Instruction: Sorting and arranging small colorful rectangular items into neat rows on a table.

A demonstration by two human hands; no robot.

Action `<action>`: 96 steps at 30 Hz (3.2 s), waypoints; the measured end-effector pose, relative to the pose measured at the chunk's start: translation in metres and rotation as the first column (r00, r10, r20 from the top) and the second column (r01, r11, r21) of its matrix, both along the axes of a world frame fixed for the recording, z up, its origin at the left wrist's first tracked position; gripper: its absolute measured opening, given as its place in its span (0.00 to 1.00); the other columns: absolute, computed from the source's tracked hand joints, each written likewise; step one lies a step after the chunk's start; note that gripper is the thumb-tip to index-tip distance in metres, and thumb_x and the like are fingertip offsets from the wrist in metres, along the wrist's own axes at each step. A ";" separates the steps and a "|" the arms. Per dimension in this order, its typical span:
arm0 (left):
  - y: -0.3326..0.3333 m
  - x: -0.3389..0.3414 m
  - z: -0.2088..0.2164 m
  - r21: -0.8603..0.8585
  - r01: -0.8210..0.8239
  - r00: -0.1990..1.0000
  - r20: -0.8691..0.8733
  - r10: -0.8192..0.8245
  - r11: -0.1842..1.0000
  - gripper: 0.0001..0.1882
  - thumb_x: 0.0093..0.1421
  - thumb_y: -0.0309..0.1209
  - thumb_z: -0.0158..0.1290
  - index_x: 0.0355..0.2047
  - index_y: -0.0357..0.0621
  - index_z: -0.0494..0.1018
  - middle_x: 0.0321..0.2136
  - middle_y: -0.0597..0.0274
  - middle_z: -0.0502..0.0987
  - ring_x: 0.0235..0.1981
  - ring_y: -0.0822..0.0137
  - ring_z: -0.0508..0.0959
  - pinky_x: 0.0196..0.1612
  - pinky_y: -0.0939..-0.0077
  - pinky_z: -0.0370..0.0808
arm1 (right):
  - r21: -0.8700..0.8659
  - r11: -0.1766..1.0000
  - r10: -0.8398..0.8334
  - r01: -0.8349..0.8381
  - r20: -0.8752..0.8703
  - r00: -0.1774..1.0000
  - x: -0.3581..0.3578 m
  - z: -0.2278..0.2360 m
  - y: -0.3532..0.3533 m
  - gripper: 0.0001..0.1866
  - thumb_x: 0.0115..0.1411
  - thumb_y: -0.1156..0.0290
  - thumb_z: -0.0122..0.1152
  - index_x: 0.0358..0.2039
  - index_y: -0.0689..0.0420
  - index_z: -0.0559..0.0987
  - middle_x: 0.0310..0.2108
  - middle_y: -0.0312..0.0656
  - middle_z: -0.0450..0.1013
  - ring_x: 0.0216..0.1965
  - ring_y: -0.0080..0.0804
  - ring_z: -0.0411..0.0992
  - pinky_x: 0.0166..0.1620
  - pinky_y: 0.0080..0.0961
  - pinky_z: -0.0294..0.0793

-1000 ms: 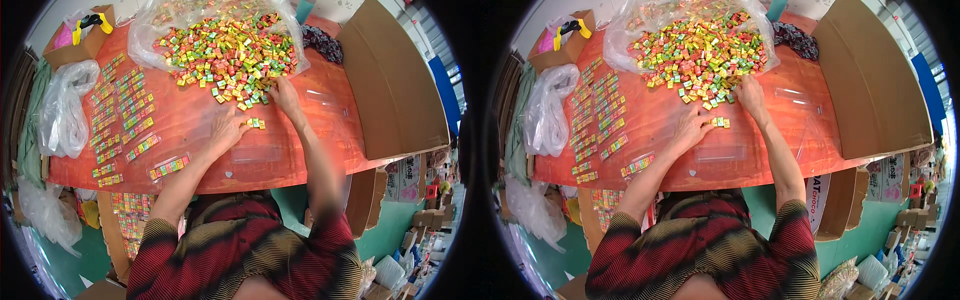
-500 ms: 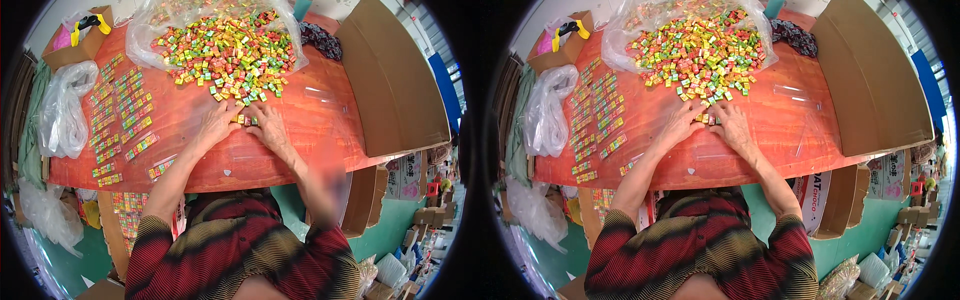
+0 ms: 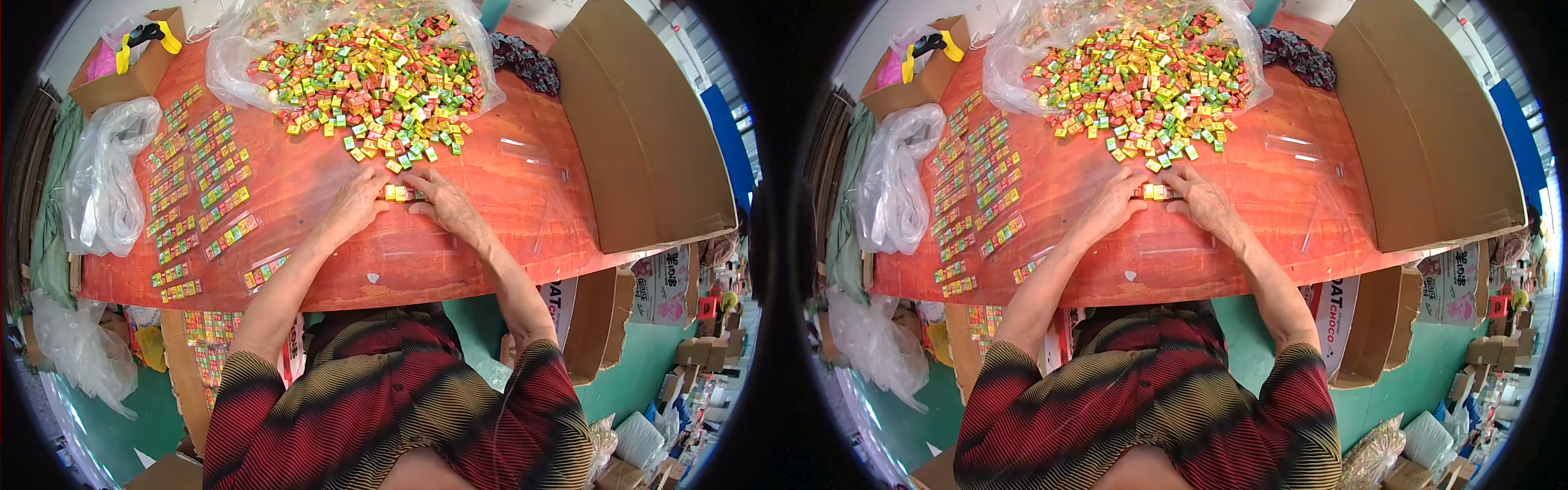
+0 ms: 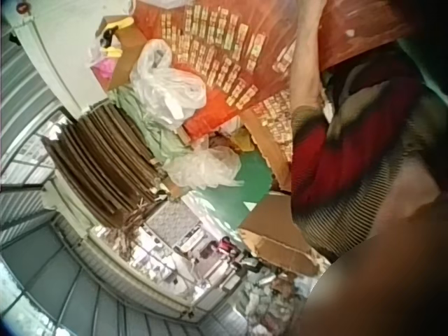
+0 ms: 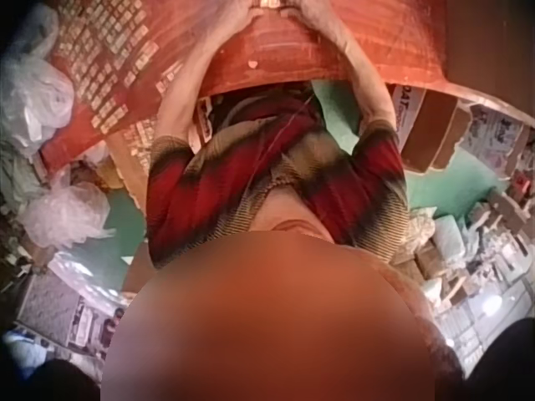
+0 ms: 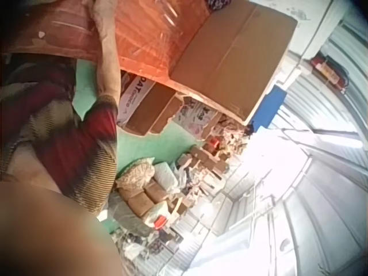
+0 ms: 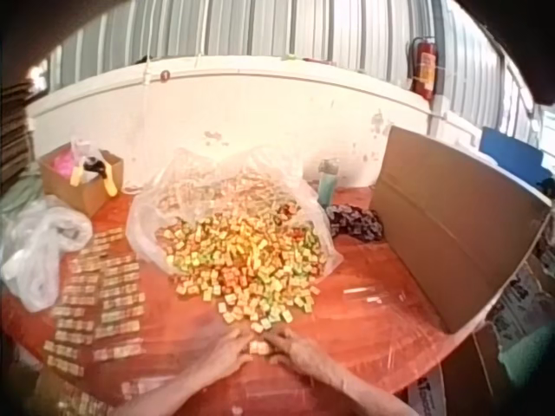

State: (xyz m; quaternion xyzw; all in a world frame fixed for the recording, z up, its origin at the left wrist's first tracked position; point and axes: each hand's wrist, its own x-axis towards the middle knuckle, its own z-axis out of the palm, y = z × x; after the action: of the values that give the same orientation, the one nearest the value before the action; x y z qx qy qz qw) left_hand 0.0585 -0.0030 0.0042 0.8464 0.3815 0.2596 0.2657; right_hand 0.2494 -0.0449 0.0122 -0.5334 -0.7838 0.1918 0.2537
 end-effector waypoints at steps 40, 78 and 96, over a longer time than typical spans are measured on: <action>-0.121 0.011 -0.010 0.215 -0.009 0.962 -0.265 0.067 0.977 0.33 0.52 0.43 0.49 0.54 0.37 0.58 0.57 0.46 0.54 0.59 0.46 0.51 0.57 0.45 0.48 | 0.017 0.992 -0.125 0.127 0.343 0.931 -0.022 -0.015 -0.125 0.41 0.50 0.49 0.53 0.57 0.65 0.56 0.59 0.54 0.50 0.62 0.49 0.44 0.60 0.49 0.40; -0.140 -0.084 -0.010 0.364 -0.354 0.845 -0.269 0.461 0.862 0.28 0.53 0.34 0.49 0.53 0.37 0.59 0.58 0.45 0.51 0.60 0.45 0.49 0.59 0.52 0.46 | 0.214 0.590 -0.778 0.779 0.408 0.477 0.105 -0.022 -0.087 0.17 0.50 0.68 0.55 0.42 0.56 0.73 0.44 0.48 0.67 0.41 0.46 0.66 0.41 0.41 0.66; -0.085 0.047 -0.016 0.226 0.148 0.945 -0.318 -0.071 0.963 0.23 0.53 0.33 0.51 0.49 0.41 0.64 0.53 0.49 0.60 0.56 0.47 0.58 0.52 0.47 0.57 | 0.458 0.683 -0.725 0.569 0.328 0.606 0.160 -0.045 -0.023 0.08 0.49 0.73 0.47 0.29 0.55 0.75 0.34 0.41 0.71 0.40 0.40 0.66 0.40 0.40 0.63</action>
State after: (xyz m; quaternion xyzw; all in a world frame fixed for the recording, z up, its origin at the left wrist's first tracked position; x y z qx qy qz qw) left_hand 0.1050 -0.0879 -0.0113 0.9229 0.3349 0.1550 0.1100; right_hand 0.4091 -0.0681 -0.0327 -0.7665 -0.5897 -0.1793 0.1809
